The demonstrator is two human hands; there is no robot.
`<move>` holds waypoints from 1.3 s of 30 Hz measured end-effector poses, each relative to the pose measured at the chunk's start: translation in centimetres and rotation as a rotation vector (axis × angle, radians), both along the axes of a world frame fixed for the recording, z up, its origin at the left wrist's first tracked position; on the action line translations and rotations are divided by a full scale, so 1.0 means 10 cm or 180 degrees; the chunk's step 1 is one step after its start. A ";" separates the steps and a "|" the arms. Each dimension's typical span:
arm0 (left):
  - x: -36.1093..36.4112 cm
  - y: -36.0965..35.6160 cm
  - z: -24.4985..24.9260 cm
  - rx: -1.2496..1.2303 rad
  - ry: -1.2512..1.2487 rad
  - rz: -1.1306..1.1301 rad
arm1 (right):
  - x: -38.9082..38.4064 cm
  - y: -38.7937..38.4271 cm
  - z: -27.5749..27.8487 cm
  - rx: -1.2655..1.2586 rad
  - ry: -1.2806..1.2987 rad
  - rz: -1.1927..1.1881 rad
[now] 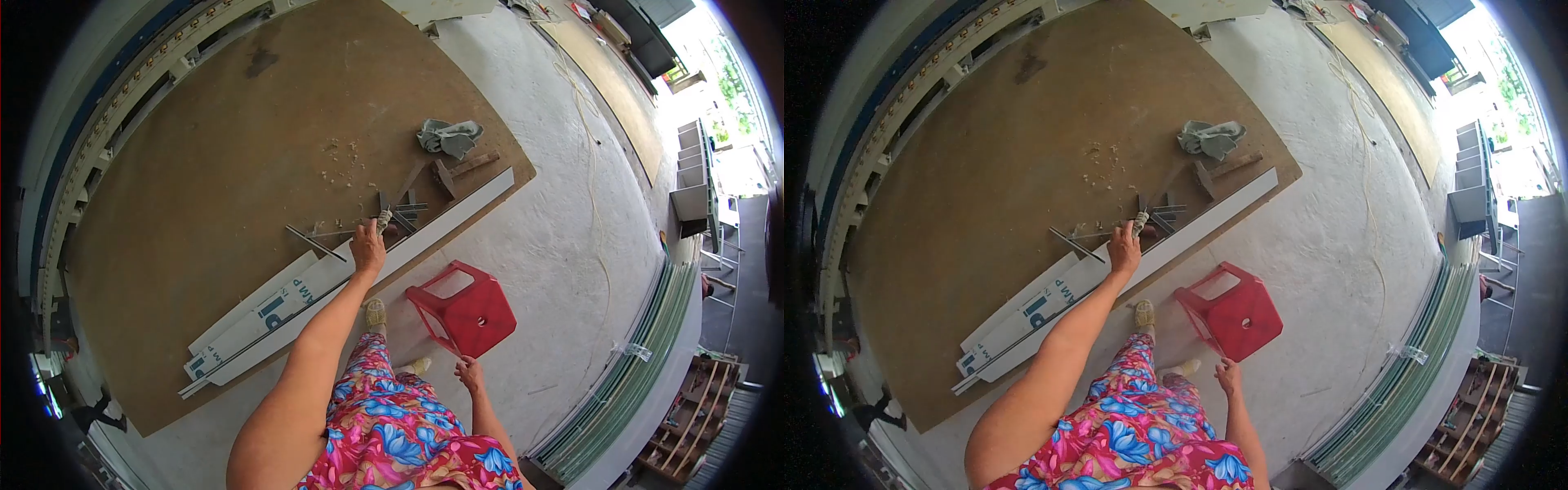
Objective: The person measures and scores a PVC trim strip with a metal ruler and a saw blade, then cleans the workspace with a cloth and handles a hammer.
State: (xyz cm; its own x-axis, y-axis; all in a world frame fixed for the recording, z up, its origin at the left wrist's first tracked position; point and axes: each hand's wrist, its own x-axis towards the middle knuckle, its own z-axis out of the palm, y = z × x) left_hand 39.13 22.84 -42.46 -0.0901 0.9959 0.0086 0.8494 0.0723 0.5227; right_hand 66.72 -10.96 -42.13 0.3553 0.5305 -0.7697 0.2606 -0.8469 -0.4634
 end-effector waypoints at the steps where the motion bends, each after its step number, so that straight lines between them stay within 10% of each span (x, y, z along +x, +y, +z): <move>1: 0.02 0.01 -0.02 -0.0068 0.0038 -0.0015 | 0.00 -0.02 0.00 -0.0019 0.0007 -0.0022; 24: 0.91 -1.18 0.31 0.0189 0.0449 0.0014 | 1.08 -0.33 0.08 0.0006 0.0408 0.0053; 39: 3.80 -3.59 -0.31 -0.1082 0.0086 0.0614 | 5.00 -2.34 -0.15 -0.0532 0.0270 -0.1023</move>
State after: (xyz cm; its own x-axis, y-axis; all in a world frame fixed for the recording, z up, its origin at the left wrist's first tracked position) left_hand 77.16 -13.10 -45.54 -0.2802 0.9071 -0.3140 0.8165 0.3972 0.4190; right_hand 116.76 -34.36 -43.65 0.4146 0.2666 -0.8701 -0.0642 -0.9451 -0.3203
